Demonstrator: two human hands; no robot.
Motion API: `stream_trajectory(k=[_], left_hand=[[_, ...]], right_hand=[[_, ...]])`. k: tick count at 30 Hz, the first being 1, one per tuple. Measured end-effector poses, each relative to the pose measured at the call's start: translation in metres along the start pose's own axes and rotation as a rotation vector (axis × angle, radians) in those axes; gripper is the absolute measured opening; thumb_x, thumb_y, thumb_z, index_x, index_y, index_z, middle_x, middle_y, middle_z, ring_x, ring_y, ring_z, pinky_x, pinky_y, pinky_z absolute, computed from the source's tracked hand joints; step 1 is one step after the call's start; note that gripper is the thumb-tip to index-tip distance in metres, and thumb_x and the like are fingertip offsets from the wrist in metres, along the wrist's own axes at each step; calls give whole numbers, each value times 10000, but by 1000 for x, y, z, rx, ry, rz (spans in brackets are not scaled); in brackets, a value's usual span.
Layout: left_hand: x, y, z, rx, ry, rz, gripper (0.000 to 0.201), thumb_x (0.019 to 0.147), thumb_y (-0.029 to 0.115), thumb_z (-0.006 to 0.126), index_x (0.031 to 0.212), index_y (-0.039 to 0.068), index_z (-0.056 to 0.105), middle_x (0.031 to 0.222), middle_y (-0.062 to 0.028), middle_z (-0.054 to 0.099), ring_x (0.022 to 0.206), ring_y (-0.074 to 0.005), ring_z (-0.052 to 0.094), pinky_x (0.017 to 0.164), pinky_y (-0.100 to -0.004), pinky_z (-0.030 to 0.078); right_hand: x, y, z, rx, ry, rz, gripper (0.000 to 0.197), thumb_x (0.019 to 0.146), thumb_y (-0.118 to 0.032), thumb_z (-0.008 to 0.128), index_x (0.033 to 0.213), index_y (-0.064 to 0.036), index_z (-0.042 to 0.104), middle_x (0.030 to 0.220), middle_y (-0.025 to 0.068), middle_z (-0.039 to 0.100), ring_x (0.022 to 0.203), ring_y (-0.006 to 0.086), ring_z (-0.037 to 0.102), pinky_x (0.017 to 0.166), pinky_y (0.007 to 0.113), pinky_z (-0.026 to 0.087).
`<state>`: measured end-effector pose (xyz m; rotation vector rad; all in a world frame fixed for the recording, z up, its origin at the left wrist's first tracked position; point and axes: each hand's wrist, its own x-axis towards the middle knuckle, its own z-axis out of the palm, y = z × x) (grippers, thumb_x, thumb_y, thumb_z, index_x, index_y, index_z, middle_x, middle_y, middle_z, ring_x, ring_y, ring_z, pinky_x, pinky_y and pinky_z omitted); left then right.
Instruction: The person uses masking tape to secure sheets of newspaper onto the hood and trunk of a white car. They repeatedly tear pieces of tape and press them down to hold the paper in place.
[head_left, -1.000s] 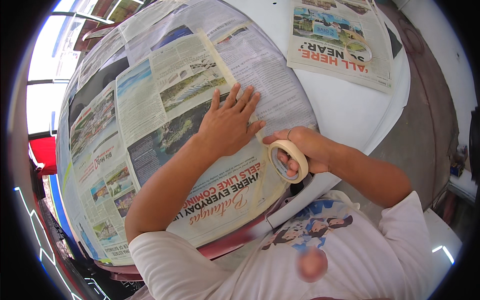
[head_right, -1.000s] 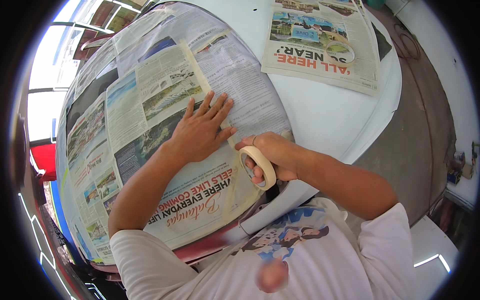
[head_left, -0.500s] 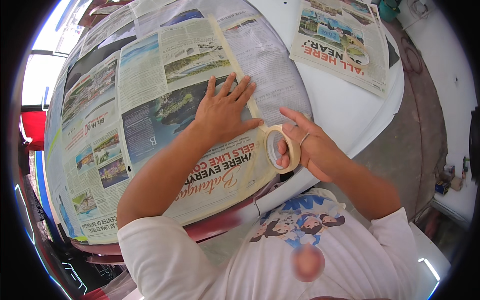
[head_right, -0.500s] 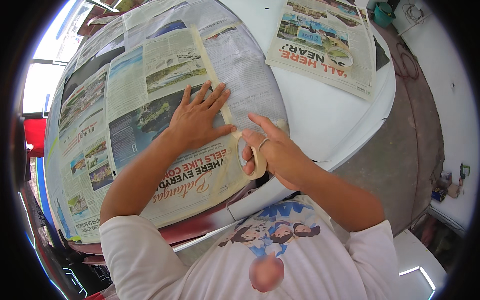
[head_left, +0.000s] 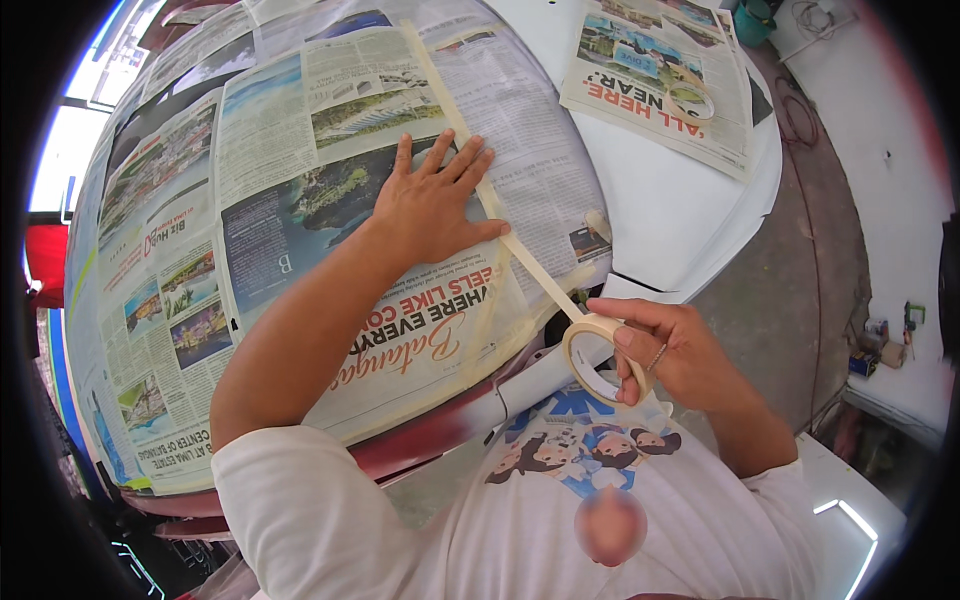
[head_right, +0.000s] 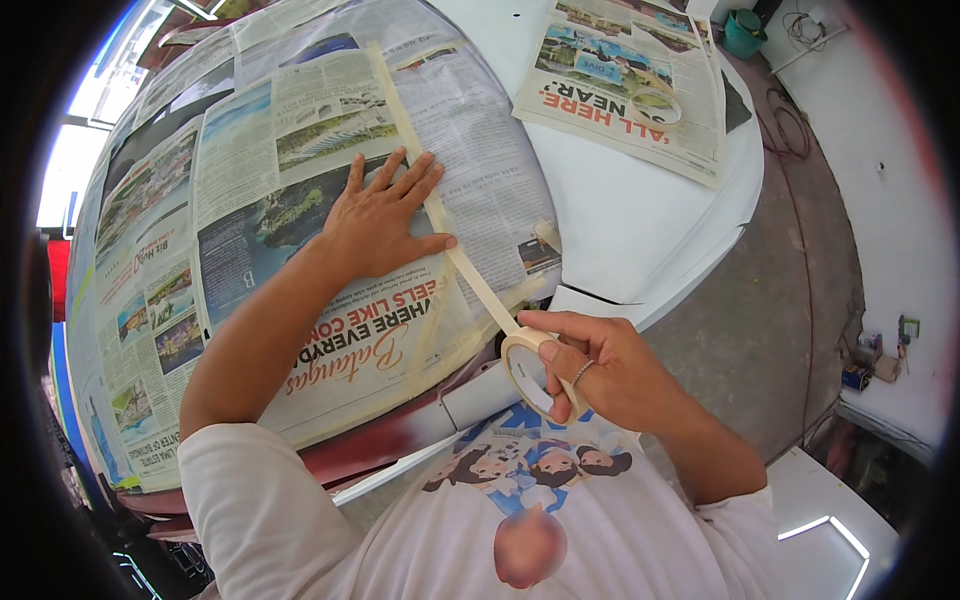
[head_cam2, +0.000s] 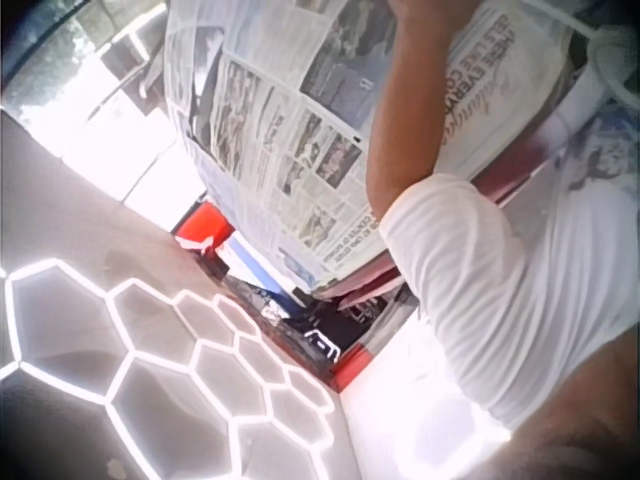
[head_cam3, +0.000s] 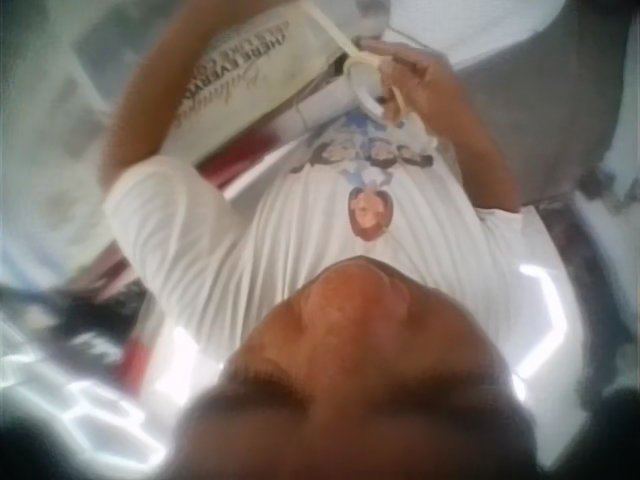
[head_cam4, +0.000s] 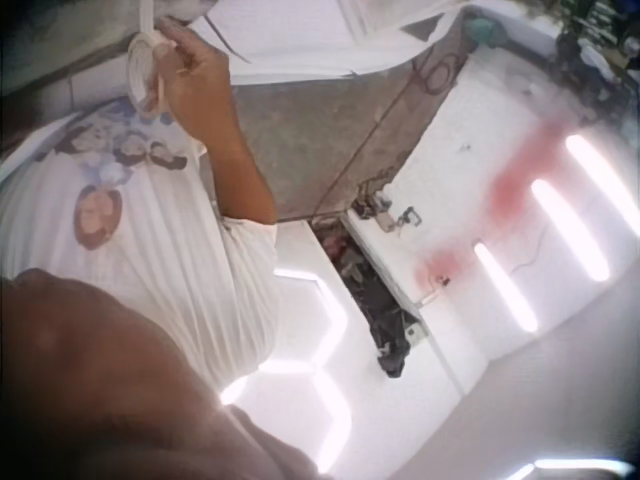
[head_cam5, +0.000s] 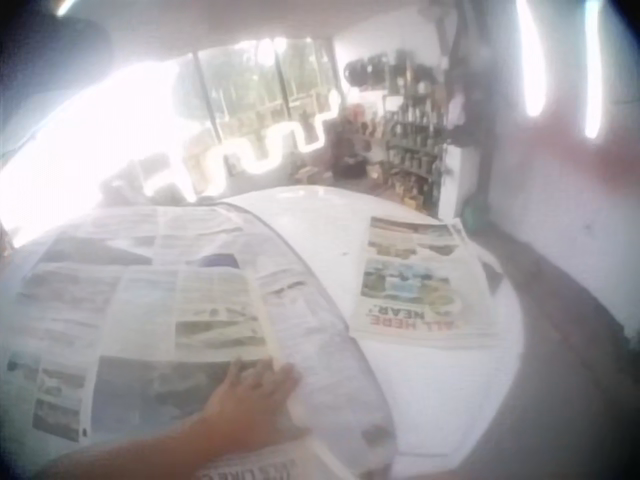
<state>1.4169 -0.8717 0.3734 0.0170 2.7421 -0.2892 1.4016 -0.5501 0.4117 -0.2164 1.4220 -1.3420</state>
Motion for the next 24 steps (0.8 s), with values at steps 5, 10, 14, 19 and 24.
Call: stream_trajectory(k=[5,10,14,19,24], left_hand=[[1,0,-3,-15,-43,3,975,935,806,370,1656,167,221,1724,-38,196,1600,-280,107,1285,-599,30],[3,-1,-6,-18,-49,7,997,927,808,385,1659,155,206,1727,-49,183,1602,-289,100,1273,-627,13],[3,0,-7,0,-58,4,1032,909,828,395,1657,142,212,1725,-63,190,1600,-316,99,1264,-641,-6],[4,7,-6,11,-36,5,1163,846,905,401,1647,82,220,1715,-146,191,1587,-409,87,1242,-672,-24],[3,14,-9,50,-44,-8,1326,749,980,435,1632,14,224,1699,-228,185,1571,-471,95,1212,-717,-28]], right_hand=[[20,15,8,-15,-104,143,475,1084,-179,450,1526,-6,468,712,26,531,520,99,561,561,306,602],[25,-3,6,-186,-225,219,552,1020,-121,419,1555,13,409,705,50,527,475,120,527,568,346,616],[34,-22,9,-386,-316,305,665,926,-79,421,1575,43,344,702,69,535,480,137,531,581,367,621],[46,-23,11,-398,-404,358,723,896,-75,431,1590,63,283,686,81,537,461,146,501,566,374,605],[63,-25,9,-392,-436,474,492,1021,-197,427,1489,-58,491,673,42,532,469,127,517,534,347,593]])
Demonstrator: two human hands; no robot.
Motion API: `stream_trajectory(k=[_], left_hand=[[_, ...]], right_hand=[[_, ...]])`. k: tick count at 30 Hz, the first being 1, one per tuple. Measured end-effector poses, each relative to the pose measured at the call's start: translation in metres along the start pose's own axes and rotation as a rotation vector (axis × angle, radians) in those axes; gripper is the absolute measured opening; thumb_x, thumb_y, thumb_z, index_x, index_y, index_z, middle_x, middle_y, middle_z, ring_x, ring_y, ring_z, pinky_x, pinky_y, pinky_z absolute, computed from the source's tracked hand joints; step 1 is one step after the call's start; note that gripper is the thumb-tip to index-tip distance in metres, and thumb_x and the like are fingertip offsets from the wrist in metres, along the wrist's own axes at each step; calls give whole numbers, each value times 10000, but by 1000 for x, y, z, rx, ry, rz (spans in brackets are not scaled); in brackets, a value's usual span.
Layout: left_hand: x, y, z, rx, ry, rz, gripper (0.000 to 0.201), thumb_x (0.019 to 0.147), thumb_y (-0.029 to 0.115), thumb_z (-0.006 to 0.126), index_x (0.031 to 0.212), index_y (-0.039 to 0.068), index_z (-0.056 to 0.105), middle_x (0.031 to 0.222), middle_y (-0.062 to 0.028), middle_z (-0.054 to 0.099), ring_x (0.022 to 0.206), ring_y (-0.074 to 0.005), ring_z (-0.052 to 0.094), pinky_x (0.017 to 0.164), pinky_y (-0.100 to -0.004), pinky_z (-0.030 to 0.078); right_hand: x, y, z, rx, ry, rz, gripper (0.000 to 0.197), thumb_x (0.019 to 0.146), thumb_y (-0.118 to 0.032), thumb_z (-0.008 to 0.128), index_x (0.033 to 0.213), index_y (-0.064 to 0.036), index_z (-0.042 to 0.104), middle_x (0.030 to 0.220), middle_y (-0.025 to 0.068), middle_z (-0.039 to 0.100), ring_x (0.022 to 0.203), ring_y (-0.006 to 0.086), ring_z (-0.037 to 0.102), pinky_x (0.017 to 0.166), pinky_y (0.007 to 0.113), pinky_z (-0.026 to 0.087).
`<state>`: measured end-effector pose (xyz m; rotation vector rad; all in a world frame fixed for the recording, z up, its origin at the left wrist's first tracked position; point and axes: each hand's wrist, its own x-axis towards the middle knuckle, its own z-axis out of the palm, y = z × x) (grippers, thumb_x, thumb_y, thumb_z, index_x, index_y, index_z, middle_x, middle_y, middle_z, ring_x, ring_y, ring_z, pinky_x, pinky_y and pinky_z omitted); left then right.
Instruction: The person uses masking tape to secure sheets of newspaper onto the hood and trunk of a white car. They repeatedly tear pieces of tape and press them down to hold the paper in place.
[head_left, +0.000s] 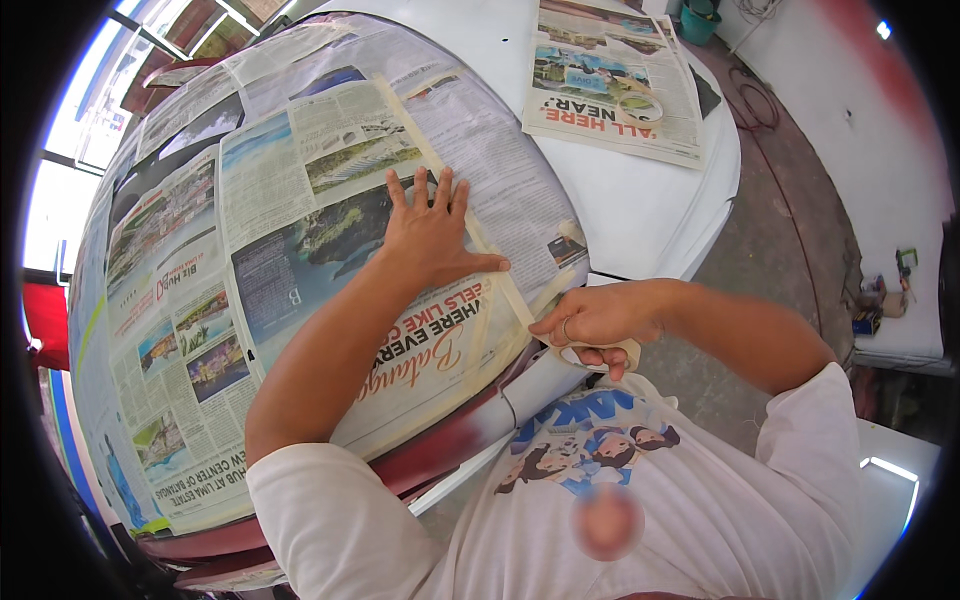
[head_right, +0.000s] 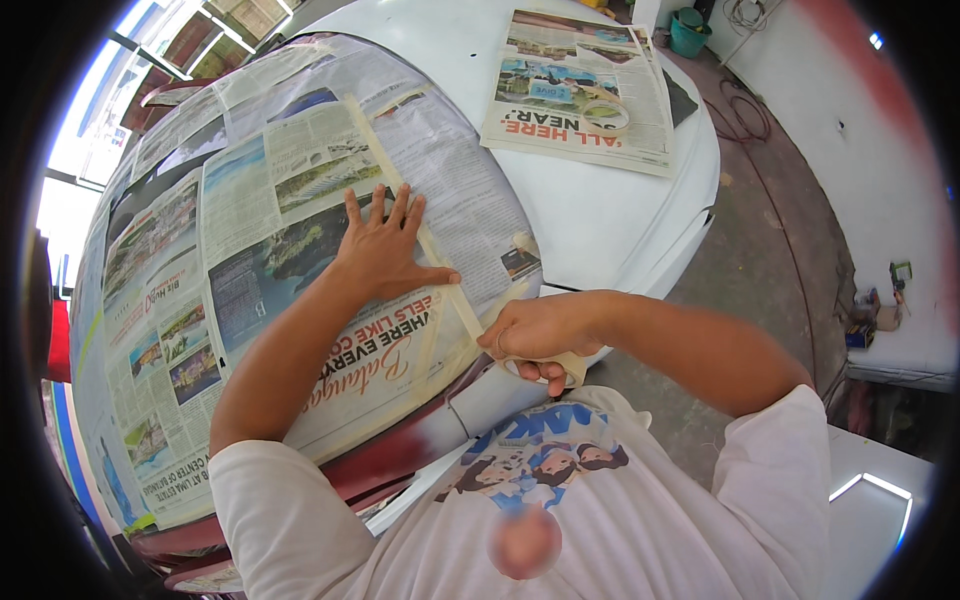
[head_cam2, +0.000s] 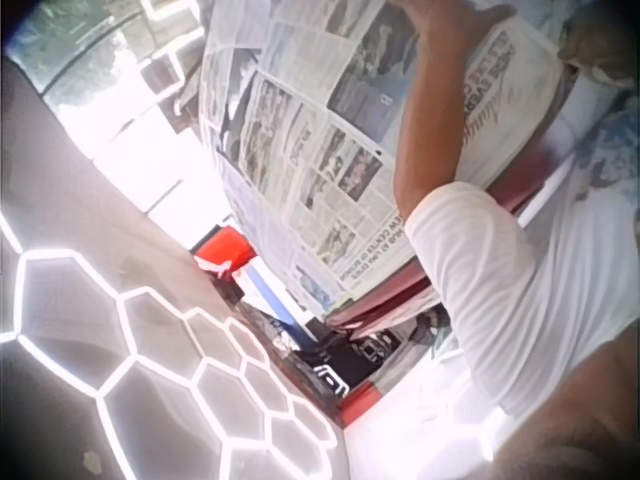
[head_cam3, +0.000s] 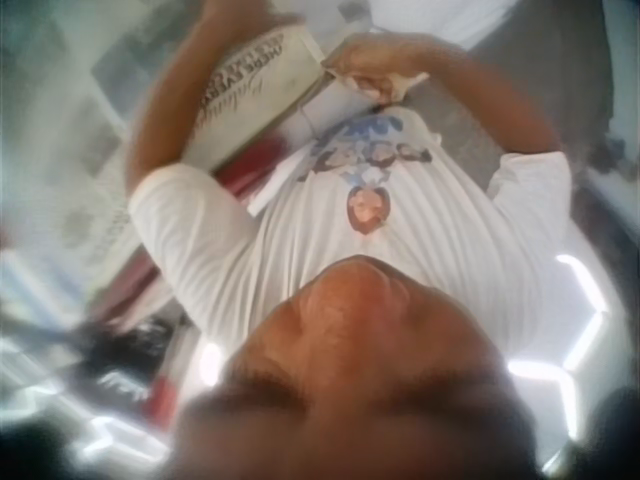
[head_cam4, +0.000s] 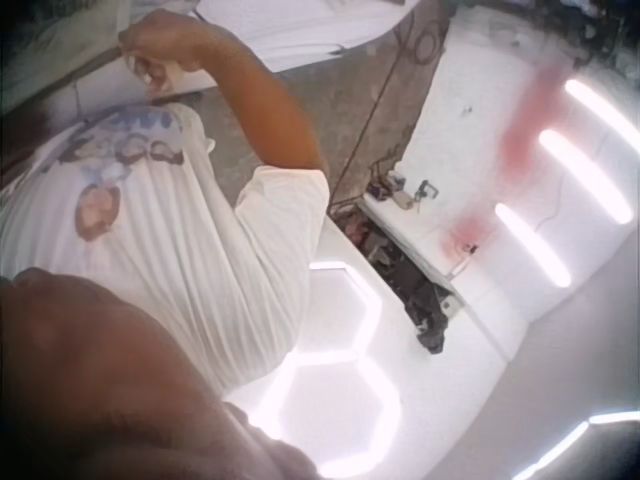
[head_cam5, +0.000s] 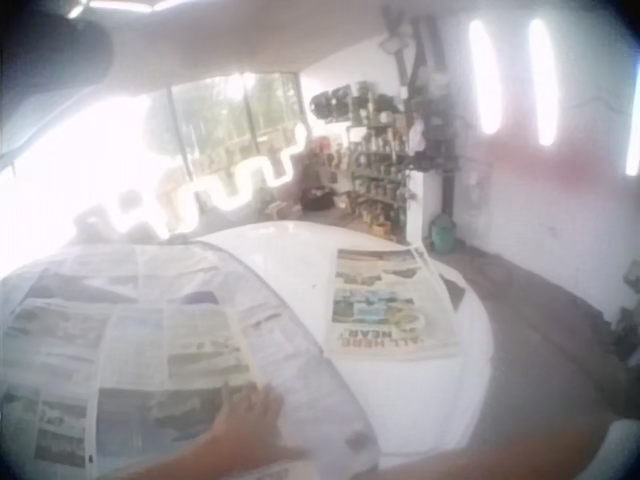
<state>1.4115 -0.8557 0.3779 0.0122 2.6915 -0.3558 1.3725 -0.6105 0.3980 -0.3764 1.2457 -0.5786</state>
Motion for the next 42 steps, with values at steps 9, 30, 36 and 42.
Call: stream_trajectory(k=[9,30,36,42], left_hand=[[-8,17,1,131,159,233,1174,852,822,546,1650,48,169,1708,-207,168,1592,-403,75,1216,-725,32],[-47,52,26,-51,9,182,901,916,786,466,1650,305,261,1739,-53,148,1608,-326,44,1188,-759,-52],[-53,54,19,-35,-30,149,869,923,793,437,1649,361,233,1744,3,122,1611,-299,16,1196,-745,-70],[-50,55,23,12,-66,120,823,951,756,410,1653,389,189,1749,20,88,1611,-302,-19,1189,-748,-89]], right_hand=[[9,-9,-11,52,-3,12,290,1043,-263,469,866,-59,575,573,22,520,409,101,479,532,360,601],[10,-42,29,-1461,481,-111,260,887,-180,569,928,-23,772,819,185,738,704,322,729,704,420,586],[22,-26,48,-1720,653,-215,170,870,-197,689,854,-54,780,797,152,732,721,312,733,665,457,576],[34,-11,74,-1923,733,-208,102,812,-91,743,901,-72,790,943,127,703,860,271,742,772,398,548]])
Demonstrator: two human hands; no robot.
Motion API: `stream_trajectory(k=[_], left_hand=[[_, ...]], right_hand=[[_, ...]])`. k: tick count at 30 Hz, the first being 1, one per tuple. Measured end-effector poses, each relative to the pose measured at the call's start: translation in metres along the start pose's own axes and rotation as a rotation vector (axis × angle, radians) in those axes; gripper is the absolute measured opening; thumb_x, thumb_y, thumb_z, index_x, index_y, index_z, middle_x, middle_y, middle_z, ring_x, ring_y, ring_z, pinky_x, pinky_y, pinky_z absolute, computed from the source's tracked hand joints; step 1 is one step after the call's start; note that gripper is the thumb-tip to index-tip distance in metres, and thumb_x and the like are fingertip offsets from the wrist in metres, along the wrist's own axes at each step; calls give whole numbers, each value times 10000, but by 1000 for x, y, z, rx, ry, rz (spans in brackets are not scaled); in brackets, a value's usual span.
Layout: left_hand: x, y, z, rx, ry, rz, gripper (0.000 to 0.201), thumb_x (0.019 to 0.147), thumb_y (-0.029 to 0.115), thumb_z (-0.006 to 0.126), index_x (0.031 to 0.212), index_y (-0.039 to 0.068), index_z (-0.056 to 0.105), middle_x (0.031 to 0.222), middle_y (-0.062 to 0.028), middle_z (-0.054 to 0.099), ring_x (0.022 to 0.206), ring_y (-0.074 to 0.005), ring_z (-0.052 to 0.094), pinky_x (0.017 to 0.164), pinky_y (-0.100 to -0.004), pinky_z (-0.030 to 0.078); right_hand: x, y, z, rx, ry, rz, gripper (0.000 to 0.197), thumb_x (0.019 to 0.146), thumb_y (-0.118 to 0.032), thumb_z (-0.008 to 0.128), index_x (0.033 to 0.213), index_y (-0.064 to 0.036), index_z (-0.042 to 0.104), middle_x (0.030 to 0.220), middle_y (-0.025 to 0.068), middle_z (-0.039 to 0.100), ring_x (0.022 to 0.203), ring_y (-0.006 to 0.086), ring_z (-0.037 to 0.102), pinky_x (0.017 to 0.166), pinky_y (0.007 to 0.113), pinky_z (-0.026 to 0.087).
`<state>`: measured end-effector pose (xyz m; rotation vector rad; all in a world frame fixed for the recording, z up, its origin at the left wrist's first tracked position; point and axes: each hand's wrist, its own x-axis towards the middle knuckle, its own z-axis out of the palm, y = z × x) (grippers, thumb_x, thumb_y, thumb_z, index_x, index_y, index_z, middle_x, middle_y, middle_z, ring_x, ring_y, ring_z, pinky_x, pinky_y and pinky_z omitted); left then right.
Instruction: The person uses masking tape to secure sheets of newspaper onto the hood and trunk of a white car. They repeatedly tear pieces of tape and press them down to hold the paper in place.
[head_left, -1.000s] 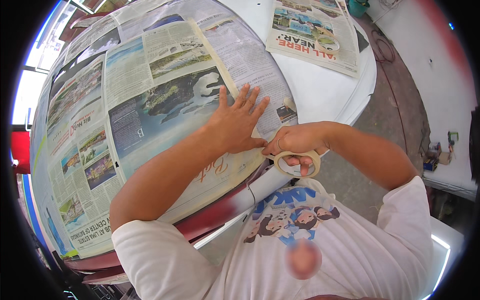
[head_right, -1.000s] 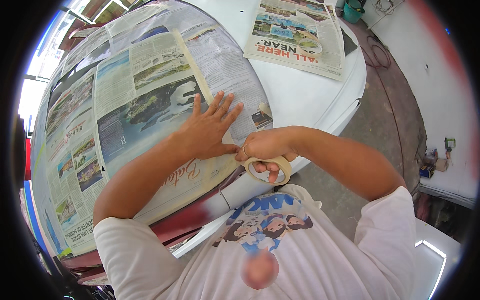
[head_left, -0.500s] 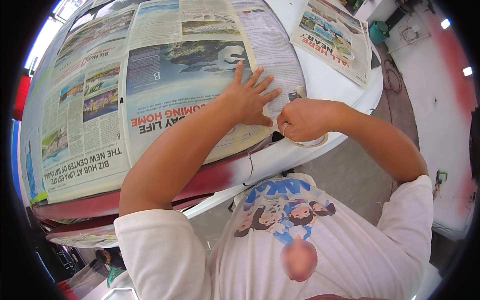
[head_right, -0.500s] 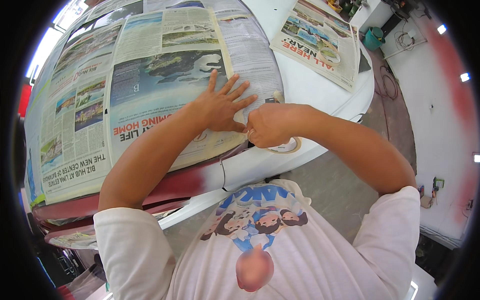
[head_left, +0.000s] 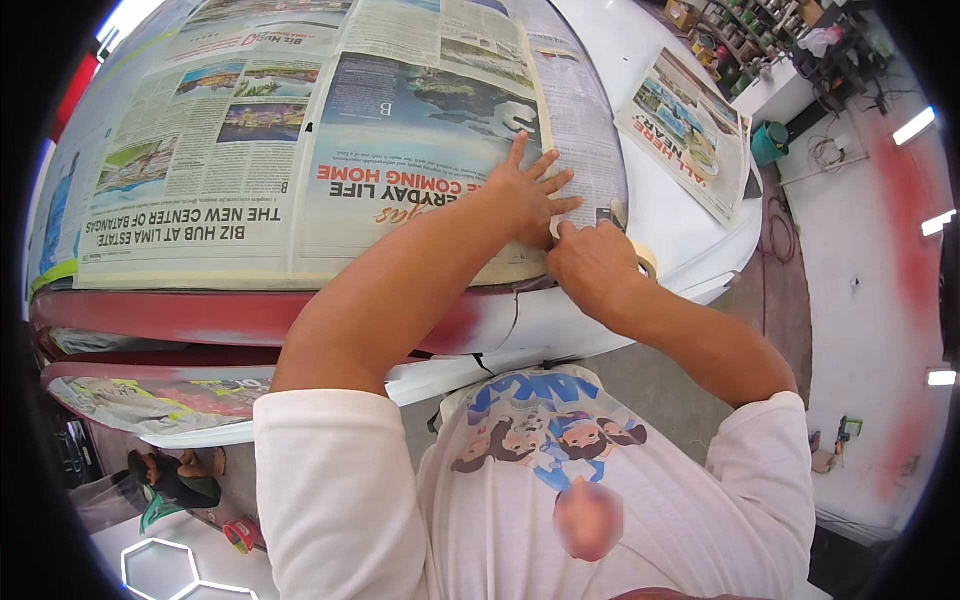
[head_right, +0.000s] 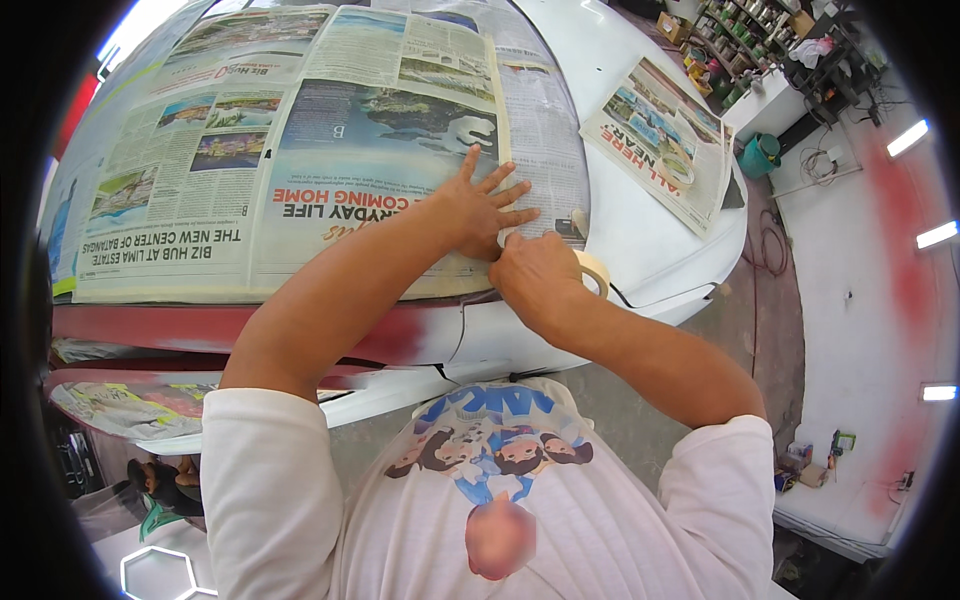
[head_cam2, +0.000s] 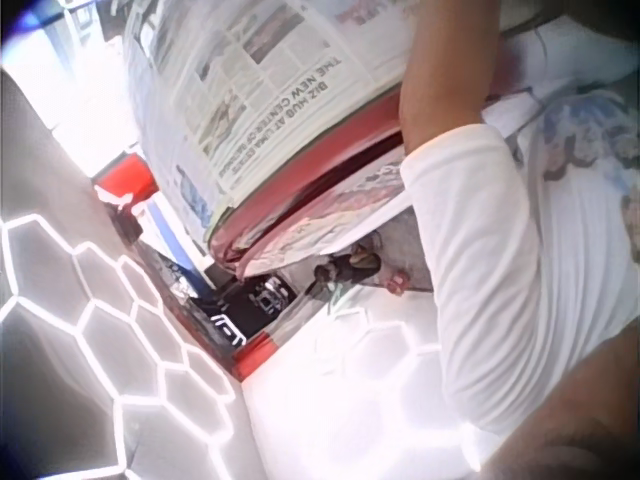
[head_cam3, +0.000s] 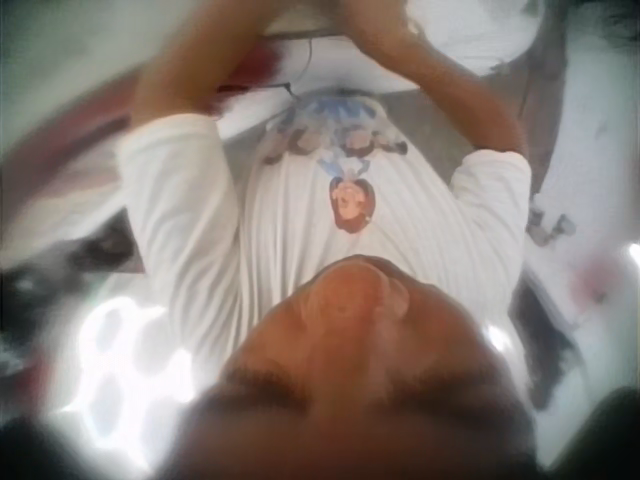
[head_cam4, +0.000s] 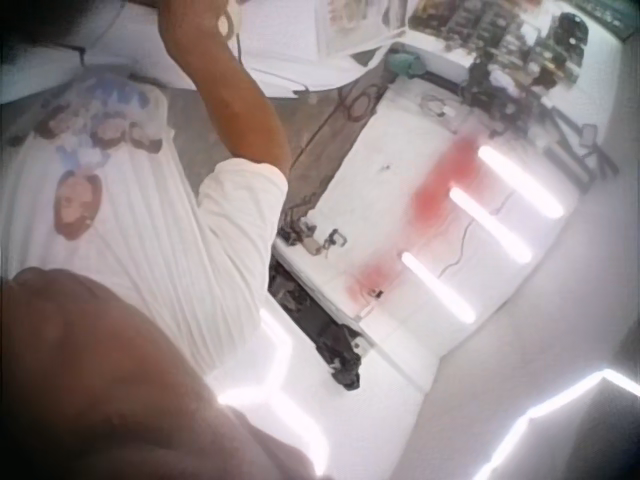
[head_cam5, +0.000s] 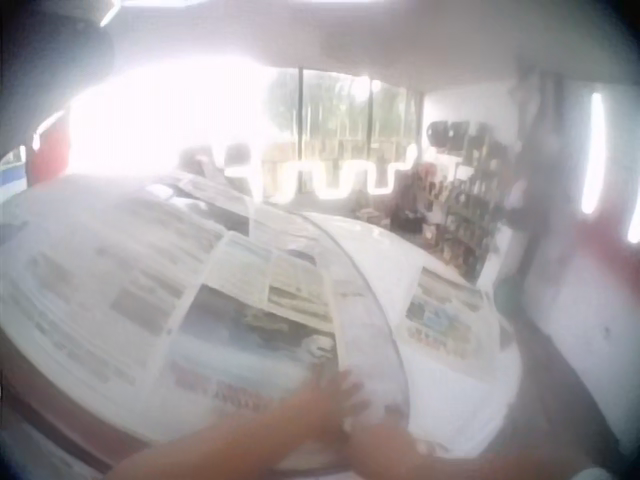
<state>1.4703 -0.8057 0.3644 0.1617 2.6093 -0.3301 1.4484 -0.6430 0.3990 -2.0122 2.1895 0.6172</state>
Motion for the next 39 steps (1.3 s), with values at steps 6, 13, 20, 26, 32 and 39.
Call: stream_trajectory(k=[6,13,20,26,32,39], left_hand=[[-5,0,-6,3,-20,-3,777,977,717,387,1654,397,178,1750,19,74,1610,-311,-29,1185,-751,-90],[-6,-1,-9,17,-32,-3,766,980,723,356,1653,406,171,1750,21,72,1610,-309,-33,1198,-728,-95],[-2,2,-10,45,-10,-15,723,996,653,430,1643,436,190,1749,17,99,1610,-317,-16,1206,-721,-81],[-4,2,-11,106,-30,-15,687,1016,561,482,1635,453,206,1745,14,126,1609,-329,14,1211,-744,-3],[0,2,-15,93,-87,-26,776,967,580,558,1638,448,191,1746,13,113,1608,-332,14,1222,-738,25],[-5,3,-17,89,-85,-46,902,894,599,653,1643,441,175,1745,13,113,1605,-345,37,1218,-747,28]], right_hand=[[-4,-11,-3,-80,-10,-20,121,786,-21,737,888,-60,789,929,124,704,855,257,742,762,375,539],[6,6,-1,-117,15,-250,65,749,-41,743,773,-93,772,756,90,709,719,259,741,595,390,555],[13,26,2,-159,100,-538,67,707,-79,752,683,-142,755,707,67,721,711,276,741,541,400,544],[23,34,11,-112,203,-665,26,689,-100,752,692,-117,771,714,100,732,703,298,741,530,440,552],[20,41,24,-44,342,-731,40,684,-101,755,710,-113,784,700,92,732,700,300,741,535,434,556],[17,55,26,31,391,-725,48,679,-97,761,706,-129,784,679,58,721,687,285,733,527,426,538]])
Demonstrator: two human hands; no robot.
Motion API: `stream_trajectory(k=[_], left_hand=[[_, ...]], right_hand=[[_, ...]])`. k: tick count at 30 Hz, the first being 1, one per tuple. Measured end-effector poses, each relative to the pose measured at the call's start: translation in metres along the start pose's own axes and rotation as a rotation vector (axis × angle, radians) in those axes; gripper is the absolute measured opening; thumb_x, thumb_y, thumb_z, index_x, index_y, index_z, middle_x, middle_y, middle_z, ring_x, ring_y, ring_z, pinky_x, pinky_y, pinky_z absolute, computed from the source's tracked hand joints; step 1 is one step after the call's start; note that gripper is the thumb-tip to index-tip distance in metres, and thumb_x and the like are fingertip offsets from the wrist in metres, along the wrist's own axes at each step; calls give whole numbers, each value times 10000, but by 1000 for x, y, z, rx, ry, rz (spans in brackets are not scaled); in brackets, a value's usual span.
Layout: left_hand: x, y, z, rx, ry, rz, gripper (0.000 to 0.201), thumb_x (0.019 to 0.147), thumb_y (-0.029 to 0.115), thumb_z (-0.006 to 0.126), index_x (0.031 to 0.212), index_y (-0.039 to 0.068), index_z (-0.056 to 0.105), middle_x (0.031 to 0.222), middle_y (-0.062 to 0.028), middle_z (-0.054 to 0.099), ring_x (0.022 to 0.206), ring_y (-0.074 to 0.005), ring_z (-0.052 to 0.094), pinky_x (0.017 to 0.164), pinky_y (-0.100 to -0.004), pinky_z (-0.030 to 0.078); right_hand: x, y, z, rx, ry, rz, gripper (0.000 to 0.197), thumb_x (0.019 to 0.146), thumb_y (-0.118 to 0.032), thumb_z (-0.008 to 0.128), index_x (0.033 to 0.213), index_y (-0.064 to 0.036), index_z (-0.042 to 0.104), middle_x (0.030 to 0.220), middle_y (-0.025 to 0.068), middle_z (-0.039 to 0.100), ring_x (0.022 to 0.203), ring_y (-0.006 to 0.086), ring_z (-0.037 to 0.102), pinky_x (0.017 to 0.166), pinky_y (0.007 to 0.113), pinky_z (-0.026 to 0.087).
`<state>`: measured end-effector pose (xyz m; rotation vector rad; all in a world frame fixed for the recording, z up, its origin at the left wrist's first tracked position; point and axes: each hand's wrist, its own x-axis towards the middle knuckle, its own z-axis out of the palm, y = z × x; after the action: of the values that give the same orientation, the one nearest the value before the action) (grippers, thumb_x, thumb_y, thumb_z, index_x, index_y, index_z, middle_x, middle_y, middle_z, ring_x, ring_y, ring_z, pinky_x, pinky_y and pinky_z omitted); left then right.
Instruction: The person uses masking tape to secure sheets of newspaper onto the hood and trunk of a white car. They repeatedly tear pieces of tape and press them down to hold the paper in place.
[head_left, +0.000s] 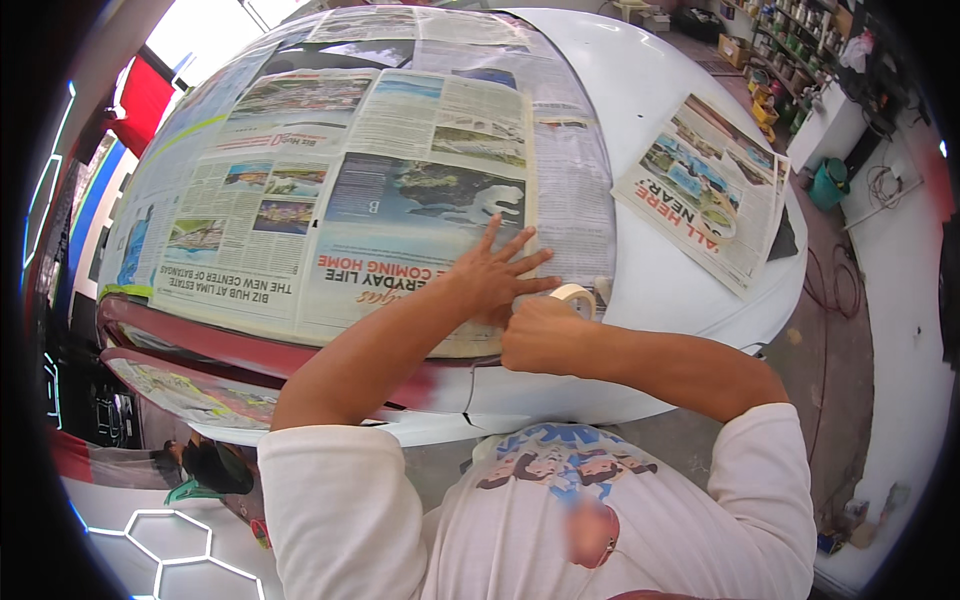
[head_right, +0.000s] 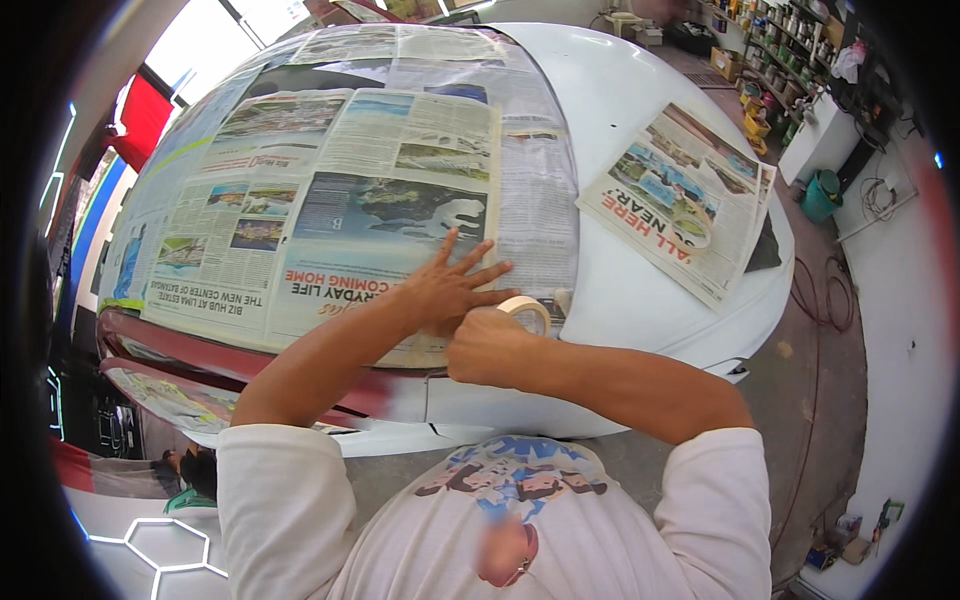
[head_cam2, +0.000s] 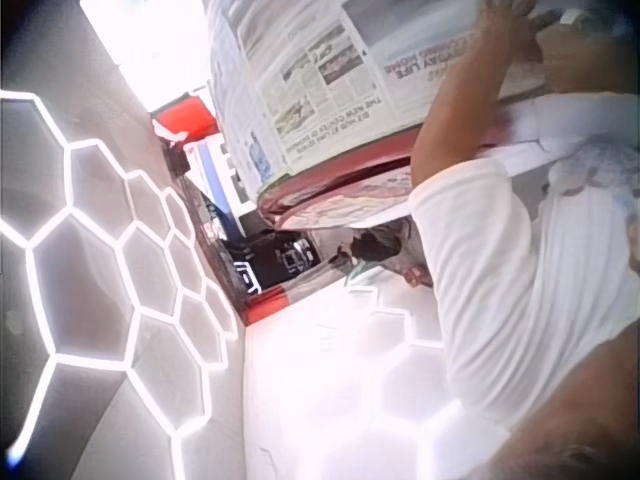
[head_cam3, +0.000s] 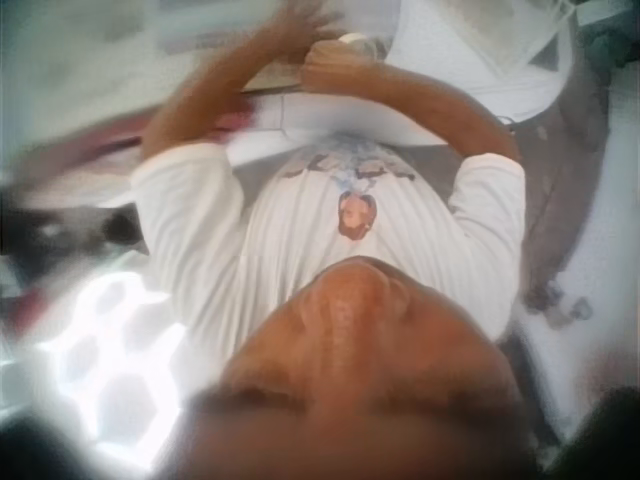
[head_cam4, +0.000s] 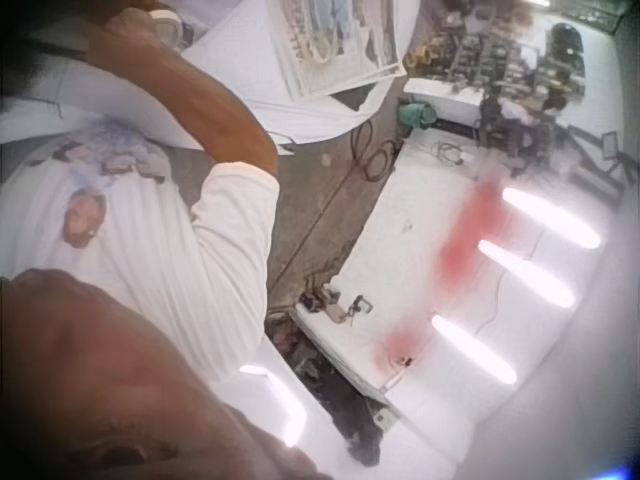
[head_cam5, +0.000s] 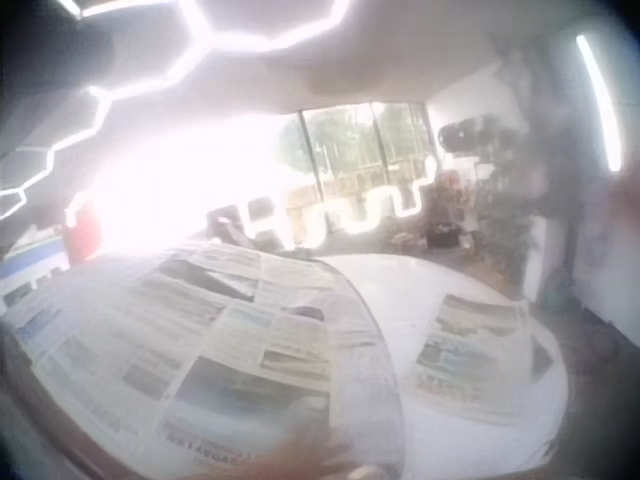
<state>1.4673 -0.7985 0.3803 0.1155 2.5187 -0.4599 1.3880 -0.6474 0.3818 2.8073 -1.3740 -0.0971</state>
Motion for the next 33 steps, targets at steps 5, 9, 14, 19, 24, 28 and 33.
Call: stream_trajectory(k=[5,9,14,19,24,28,33], left_hand=[[-1,5,-3,-9,49,-4,892,893,597,655,1638,452,187,1745,12,114,1605,-349,29,1216,-750,8],[-2,5,-6,-107,48,-8,822,919,646,585,1631,442,231,1741,-1,143,1606,-351,10,1213,-742,-31],[8,2,20,-149,137,-18,904,866,851,454,1633,419,250,1745,-4,123,1606,-344,12,1194,-740,-88],[-5,12,-2,-101,92,-10,1085,749,903,549,1644,364,255,1739,-71,142,1604,-360,40,1179,-765,-66],[-5,22,0,-95,51,-17,1118,758,855,594,1659,310,218,1737,-99,126,1596,-391,64,1163,-803,6],[-9,26,0,-131,51,-20,1101,770,797,628,1662,312,201,1738,-96,128,1597,-385,61,1174,-794,40],[-12,31,-8,-175,48,-70,1146,755,748,719,1665,297,189,1737,-104,128,1598,-376,72,1193,-767,47]], right_hand=[[12,-16,3,-64,-61,-23,45,671,-114,769,710,-128,786,699,72,733,694,274,732,527,410,531],[21,-50,-27,69,52,-71,44,659,-126,774,702,-123,782,693,69,729,656,242,710,524,387,520],[-10,-40,-85,-192,141,125,89,710,-126,717,706,-52,667,659,39,603,583,221,658,522,355,496],[-107,-16,-107,-125,407,645,90,780,-54,731,732,-49,655,673,62,594,601,250,654,557,357,515],[-172,-43,-63,310,617,914,41,802,-29,725,793,-32,686,676,78,598,562,249,590,554,357,467],[-228,-73,-26,516,843,1108,40,819,-27,720,849,0,719,675,78,606,552,170,539,541,304,401],[-289,-100,26,613,1212,1271,122,889,-82,714,841,29,692,678,-5,543,625,76,462,583,257,352]])
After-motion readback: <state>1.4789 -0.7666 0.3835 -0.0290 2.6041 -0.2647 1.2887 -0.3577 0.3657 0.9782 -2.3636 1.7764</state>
